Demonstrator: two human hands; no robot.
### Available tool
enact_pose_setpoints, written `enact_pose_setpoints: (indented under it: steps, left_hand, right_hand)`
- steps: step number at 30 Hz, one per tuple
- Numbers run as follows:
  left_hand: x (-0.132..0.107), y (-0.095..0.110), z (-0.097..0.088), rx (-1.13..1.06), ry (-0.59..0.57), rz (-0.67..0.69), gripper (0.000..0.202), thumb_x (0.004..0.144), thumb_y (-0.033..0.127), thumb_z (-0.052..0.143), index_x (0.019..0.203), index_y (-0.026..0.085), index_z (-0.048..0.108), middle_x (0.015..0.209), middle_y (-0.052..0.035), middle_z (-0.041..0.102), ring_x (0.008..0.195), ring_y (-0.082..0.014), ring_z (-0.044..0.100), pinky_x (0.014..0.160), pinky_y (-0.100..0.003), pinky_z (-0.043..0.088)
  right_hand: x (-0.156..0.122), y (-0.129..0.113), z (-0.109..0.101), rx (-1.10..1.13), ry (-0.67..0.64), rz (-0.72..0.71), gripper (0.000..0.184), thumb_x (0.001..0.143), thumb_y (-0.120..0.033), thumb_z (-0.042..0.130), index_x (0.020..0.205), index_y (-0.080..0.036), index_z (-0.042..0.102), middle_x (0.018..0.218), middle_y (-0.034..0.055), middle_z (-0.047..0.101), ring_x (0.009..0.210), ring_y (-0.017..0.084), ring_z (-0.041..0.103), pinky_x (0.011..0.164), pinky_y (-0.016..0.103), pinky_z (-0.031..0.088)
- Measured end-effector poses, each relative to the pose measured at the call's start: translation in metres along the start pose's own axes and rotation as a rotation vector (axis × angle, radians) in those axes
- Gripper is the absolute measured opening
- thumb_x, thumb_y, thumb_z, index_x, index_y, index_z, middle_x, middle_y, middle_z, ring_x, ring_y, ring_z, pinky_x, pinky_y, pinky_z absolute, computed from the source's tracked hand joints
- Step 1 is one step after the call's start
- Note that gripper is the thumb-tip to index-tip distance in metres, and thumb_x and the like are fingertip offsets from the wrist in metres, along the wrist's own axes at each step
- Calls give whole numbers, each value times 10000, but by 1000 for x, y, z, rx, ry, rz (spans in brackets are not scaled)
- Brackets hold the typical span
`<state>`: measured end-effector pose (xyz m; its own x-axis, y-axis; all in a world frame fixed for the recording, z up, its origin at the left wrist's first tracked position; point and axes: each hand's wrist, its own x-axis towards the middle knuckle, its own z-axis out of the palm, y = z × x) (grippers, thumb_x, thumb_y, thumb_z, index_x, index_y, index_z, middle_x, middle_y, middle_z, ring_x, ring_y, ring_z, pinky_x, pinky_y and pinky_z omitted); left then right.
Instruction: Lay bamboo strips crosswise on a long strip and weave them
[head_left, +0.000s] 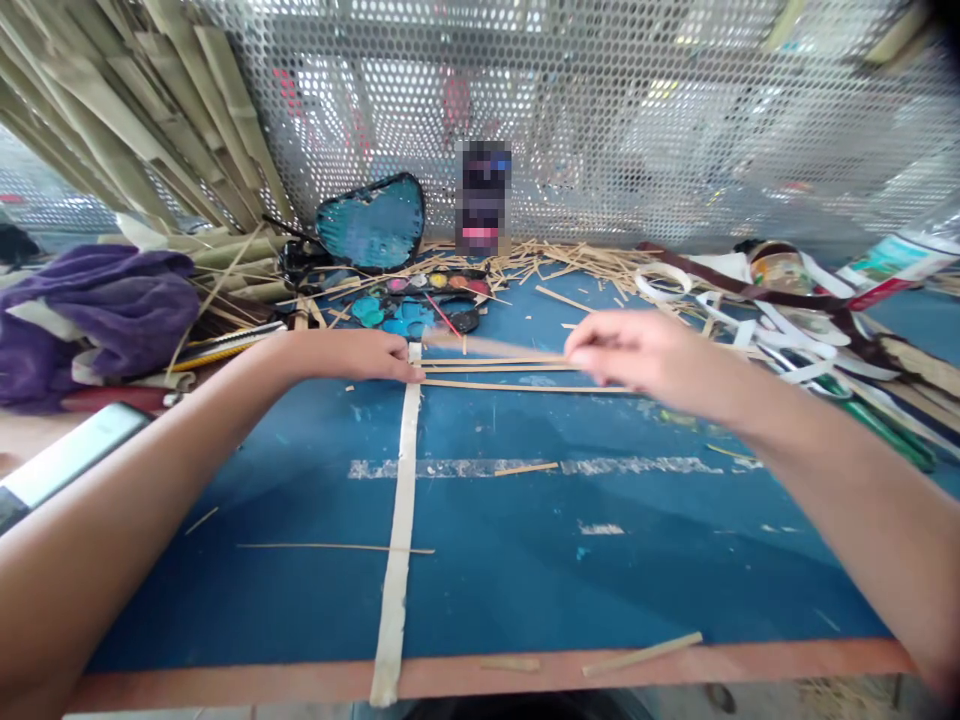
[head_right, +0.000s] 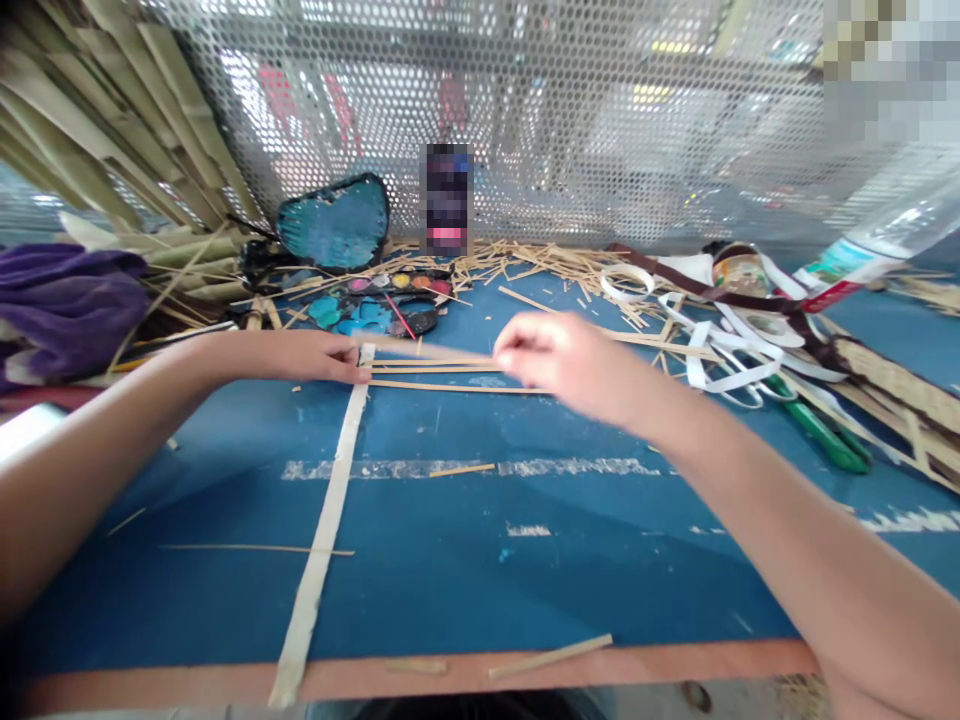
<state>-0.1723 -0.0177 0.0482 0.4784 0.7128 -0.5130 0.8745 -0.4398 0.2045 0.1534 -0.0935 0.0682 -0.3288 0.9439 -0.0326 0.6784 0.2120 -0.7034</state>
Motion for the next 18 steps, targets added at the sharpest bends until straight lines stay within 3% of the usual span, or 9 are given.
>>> enact_pose_setpoints:
  steps: [2, 4, 11, 18]
  left_hand:
    - [-4, 11, 1, 92, 34, -73, 625, 807, 754, 409, 952, 182, 613, 980, -95, 683, 806, -235, 611, 645, -291, 386]
    - [-7, 23, 2, 152, 56, -141, 599, 819, 724, 405, 970, 186, 621, 959, -98, 689, 780, -241, 613, 631, -299, 370]
    - [-11, 33, 3, 177, 74, -170, 551, 838, 652, 419, 1042, 193, 647, 951, -107, 701, 786, -260, 629, 623, -306, 361]
    - [-9, 29, 4, 189, 77, -162, 573, 872, 676, 397, 1058, 180, 614, 1003, -127, 695, 803, -255, 619, 601, -306, 335]
  right_hand:
    - [-4, -3, 22, -51, -172, 13, 150, 899, -387, 585, 864, -255, 648, 782, 6, 669, 691, 172, 601, 608, 310, 448]
    - [-1, 3, 39, -91, -216, 17, 141, 920, -374, 556, 873, -265, 632, 841, 6, 686, 743, 180, 614, 658, 320, 460]
    - [14, 27, 48, -256, -129, -156, 194, 938, -347, 490, 855, -220, 610, 832, 43, 672, 705, 179, 570, 675, 328, 411]
    - [14, 25, 51, -290, -123, -133, 208, 942, -369, 477, 884, -210, 598, 831, 42, 668, 719, 178, 572, 655, 311, 386]
